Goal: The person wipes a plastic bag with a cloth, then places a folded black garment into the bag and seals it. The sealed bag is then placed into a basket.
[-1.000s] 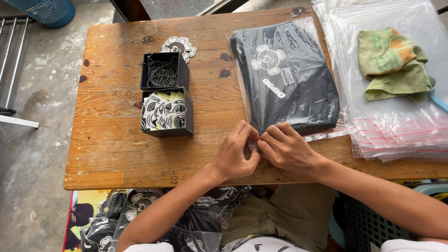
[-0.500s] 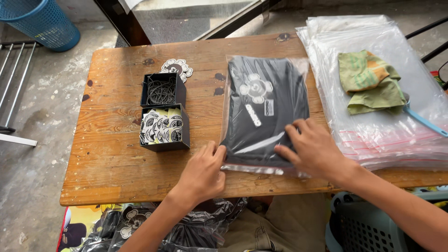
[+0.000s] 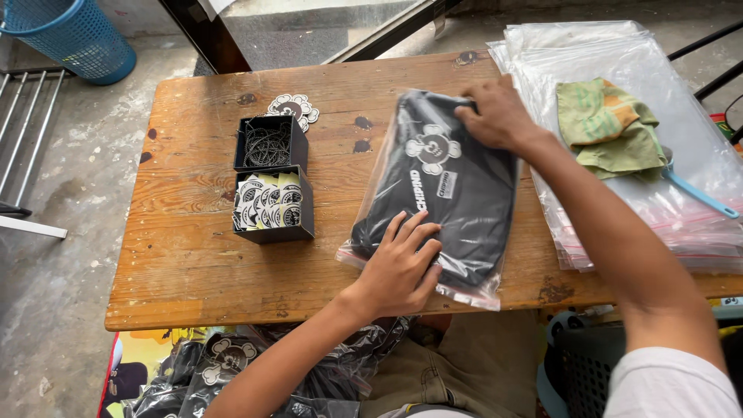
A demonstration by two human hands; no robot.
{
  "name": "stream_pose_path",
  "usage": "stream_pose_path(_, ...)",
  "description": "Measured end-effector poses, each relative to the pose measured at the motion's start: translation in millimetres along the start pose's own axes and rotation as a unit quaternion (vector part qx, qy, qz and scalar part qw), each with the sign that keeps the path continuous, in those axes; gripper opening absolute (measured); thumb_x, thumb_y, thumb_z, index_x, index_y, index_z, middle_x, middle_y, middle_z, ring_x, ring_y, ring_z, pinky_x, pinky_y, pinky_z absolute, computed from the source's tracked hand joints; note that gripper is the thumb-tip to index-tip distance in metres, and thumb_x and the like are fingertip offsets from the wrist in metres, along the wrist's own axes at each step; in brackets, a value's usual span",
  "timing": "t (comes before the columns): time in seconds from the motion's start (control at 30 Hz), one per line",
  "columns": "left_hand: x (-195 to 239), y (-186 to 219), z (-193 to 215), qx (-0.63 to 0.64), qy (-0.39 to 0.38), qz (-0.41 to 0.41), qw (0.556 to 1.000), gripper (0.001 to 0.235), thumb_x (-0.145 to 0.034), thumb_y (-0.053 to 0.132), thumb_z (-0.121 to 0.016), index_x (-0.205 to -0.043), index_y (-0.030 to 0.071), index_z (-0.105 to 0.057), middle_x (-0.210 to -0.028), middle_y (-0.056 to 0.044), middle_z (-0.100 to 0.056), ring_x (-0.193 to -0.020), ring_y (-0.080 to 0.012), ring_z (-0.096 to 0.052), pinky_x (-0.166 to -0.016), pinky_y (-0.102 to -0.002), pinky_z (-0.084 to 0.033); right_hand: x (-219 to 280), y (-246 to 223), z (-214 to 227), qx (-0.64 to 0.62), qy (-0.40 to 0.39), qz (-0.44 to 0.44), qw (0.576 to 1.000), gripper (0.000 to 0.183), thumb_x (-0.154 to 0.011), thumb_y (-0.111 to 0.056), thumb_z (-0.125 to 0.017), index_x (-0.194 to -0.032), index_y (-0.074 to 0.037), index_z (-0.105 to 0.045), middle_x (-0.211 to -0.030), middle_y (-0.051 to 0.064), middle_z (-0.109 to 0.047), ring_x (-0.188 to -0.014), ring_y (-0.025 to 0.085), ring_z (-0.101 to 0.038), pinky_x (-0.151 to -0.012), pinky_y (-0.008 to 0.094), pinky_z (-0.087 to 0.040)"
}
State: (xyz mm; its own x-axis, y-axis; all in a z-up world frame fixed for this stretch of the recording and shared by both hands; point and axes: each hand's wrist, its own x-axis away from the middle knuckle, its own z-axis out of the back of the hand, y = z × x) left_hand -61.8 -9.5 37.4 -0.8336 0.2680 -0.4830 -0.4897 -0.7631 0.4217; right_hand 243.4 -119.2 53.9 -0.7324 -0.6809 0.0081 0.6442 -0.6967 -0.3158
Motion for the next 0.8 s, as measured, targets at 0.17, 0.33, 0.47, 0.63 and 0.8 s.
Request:
stream_pose_path(0.17,-12,-21,6,0.019,-0.012,-0.02,1.0,0.028,-0.094,0.024,-0.056,-0.107,0.0,-0.056,-0.119,-0.018,-0.057,-0.119,-0.0376,-0.054,-0.109,-0.051,-0.035,40,13,61,-0.045,-0.108,-0.144,0.983,0.037,-0.098,-0.037,-0.051,-0.104,-0.002,-0.059,-0.111,0.026,-0.06,-0.102,0.036,-0.054,-0.084,0.046,-0.041)
stream_pose_path(0.33,-40,-40,-17,-0.03,-0.069,-0.047,0.996,0.068,-0.076,0.025,-0.053,-0.141,0.003,-0.048,-0.158,-0.017,-0.039,-0.138,-0.0359,-0.045,-0.111,-0.047,-0.033,103,26,104,-0.062,-0.128,-0.199,0.97,0.031,-0.104,-0.035,-0.052,-0.1,-0.005,-0.047,-0.098,0.012,-0.054,-0.091,0.026,-0.05,-0.077,0.04,-0.037)
stream_pose_path(0.47,-66,-41,-40,-0.101,-0.109,-0.062,0.987,0.07,-0.079,0.031,-0.047,-0.147,0.012,-0.046,-0.155,-0.008,-0.044,-0.131,-0.0333,-0.043,-0.102,-0.049,-0.032,138,29,118,-0.089,-0.112,-0.194,0.971,0.03,-0.106,-0.035,-0.052,-0.097,-0.007,-0.044,-0.088,0.008,-0.045,-0.079,0.023,-0.044,-0.069,0.04,-0.036)
stream_pose_path(0.63,-83,-39,-50,-0.081,-0.106,-0.103,0.986,0.065,-0.08,0.028,-0.048,-0.142,0.01,-0.052,-0.148,-0.01,-0.052,-0.13,-0.0336,-0.046,-0.104,-0.05,-0.032,160,-10,137,-0.127,-0.136,-0.215,0.959,0.025,-0.106,-0.032,-0.05,-0.108,-0.007,-0.049,-0.089,0.011,-0.052,-0.079,0.023,-0.051,-0.066,0.039,-0.044)
stream_pose_path(0.8,-83,-40,-47,-0.058,-0.098,-0.112,0.987,0.062,-0.082,0.031,-0.047,-0.139,0.01,-0.055,-0.145,-0.012,-0.056,-0.135,-0.0353,-0.043,-0.104,-0.05,-0.031,156,-21,148,-0.313,-0.287,-0.151,0.893,0.06,-0.09,-0.038,-0.039,-0.136,-0.011,-0.068,-0.135,0.003,-0.072,-0.095,0.023,-0.074,-0.077,0.039,-0.067)
